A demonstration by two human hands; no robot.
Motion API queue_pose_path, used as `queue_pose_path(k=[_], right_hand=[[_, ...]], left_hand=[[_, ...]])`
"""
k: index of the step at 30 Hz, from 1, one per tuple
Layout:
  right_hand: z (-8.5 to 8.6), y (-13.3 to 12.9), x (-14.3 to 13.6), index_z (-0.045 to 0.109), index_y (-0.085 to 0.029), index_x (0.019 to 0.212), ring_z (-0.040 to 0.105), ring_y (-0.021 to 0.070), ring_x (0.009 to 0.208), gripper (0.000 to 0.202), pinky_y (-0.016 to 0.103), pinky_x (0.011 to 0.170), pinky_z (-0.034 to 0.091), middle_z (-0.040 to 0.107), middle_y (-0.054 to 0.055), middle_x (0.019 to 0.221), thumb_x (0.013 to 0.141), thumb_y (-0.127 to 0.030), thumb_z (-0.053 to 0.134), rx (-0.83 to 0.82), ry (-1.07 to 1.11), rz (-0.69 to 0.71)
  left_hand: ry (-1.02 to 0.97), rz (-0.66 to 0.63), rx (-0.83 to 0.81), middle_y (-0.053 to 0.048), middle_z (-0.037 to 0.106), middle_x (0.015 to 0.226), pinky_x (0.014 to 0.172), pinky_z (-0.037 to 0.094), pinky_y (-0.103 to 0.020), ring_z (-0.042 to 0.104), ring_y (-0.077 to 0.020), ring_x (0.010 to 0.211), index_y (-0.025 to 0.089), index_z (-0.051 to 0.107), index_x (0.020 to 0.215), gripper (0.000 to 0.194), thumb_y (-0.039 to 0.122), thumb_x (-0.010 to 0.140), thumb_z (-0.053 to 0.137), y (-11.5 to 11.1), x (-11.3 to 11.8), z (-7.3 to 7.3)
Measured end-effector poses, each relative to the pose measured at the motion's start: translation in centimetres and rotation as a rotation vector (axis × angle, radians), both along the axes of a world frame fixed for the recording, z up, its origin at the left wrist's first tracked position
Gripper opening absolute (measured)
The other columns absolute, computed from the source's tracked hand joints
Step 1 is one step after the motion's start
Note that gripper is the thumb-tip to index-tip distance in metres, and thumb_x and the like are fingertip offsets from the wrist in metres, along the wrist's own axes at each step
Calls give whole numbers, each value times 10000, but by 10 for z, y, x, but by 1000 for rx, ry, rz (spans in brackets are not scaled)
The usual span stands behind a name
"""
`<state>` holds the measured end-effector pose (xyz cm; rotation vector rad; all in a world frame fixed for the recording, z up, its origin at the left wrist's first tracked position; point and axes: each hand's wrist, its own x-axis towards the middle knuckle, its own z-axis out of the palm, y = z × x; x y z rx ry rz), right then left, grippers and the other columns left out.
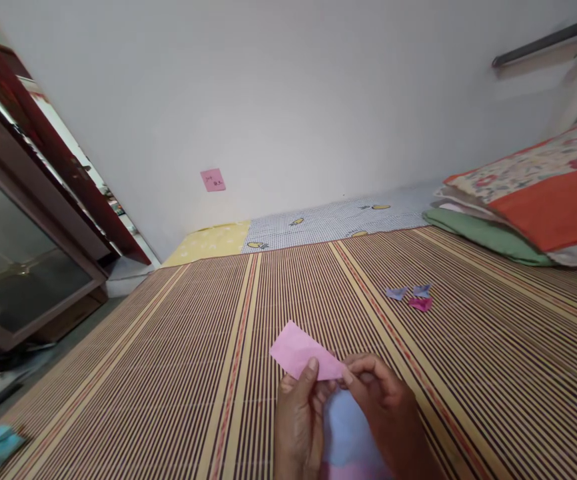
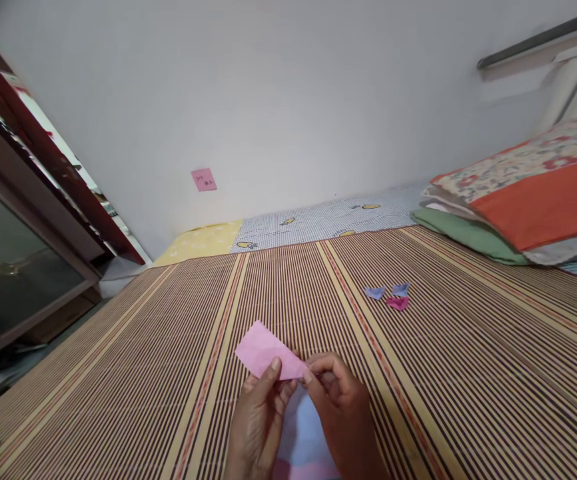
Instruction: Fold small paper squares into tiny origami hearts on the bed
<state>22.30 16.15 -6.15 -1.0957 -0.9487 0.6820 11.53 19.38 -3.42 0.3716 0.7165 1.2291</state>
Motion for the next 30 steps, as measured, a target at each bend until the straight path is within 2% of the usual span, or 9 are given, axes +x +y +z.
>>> queue_pose_path(k=[2, 5, 12, 17, 22, 24, 26, 28, 30], right_hand=[[0, -1, 1, 655, -217, 796, 702, 203, 754, 158, 261, 680, 583, 714, 45, 813, 839, -347, 733, -21, -1, -24], [0, -2, 2, 668, -212, 827, 717, 216, 752, 179, 269, 670, 587, 729, 50, 802, 824, -375, 741, -53, -19, -32], [-3, -2, 6, 635, -210, 737, 619, 174, 547, 218, 249, 545, 510, 638, -8, 585, 852, -383, 700, -145, -50, -71], [-4, -2, 3, 606, -217, 759, 649, 184, 570, 189, 271, 571, 538, 658, -3, 629, 828, -358, 711, -92, -4, -119], [-2, -4, 2, 620, -212, 923, 672, 184, 616, 213, 269, 612, 548, 696, 12, 712, 867, -405, 691, -92, 1, -140], [-3, -4, 4, 629, -212, 927, 650, 182, 609, 251, 262, 593, 531, 690, 11, 705, 882, -456, 668, -95, -26, -86], [-4, -4, 5, 631, -214, 847, 609, 175, 572, 290, 252, 554, 495, 647, -7, 635, 897, -499, 640, -126, -102, 18], [-6, -2, 5, 612, -215, 760, 582, 169, 554, 349, 246, 534, 462, 606, -17, 597, 919, -526, 604, -166, -161, 104], [-7, -1, 4, 601, -214, 720, 570, 165, 552, 394, 245, 540, 448, 592, -18, 594, 940, -539, 572, -188, -154, 123]], left_hand=[[-4, 34, 8, -97, 779, 769, 665, 621, -290, 731, -190, 685, 99, 745, 790, 328, 224, 583, 967, -1, 1, -2], [-23, 77, -5, -84, 777, 776, 653, 617, -279, 731, -185, 696, 103, 751, 803, 338, 215, 572, 971, -1, 2, -5], [16, 81, 30, -63, 749, 736, 627, 615, -257, 707, -163, 665, 109, 734, 740, 335, 242, 555, 979, -4, 7, -2], [5, 92, 19, -66, 747, 731, 604, 605, -237, 710, -163, 663, 108, 728, 738, 322, 234, 569, 970, -4, 10, -2], [-5, 92, 7, -78, 763, 790, 639, 606, -255, 728, -177, 699, 119, 732, 790, 287, 203, 611, 940, -4, 10, 1], [6, 123, 15, -67, 761, 787, 630, 597, -261, 727, -181, 690, 131, 730, 782, 288, 208, 602, 940, -5, 9, 2], [22, 114, 41, -56, 749, 754, 629, 588, -279, 721, -189, 668, 132, 732, 775, 291, 249, 604, 938, -6, 8, 2], [48, 39, 73, -45, 712, 669, 643, 579, -302, 715, -208, 653, 123, 733, 751, 290, 315, 637, 919, -8, 8, 4], [87, -23, 103, -39, 677, 614, 657, 569, -313, 710, -224, 657, 118, 727, 712, 304, 364, 664, 898, -11, 9, 6]])
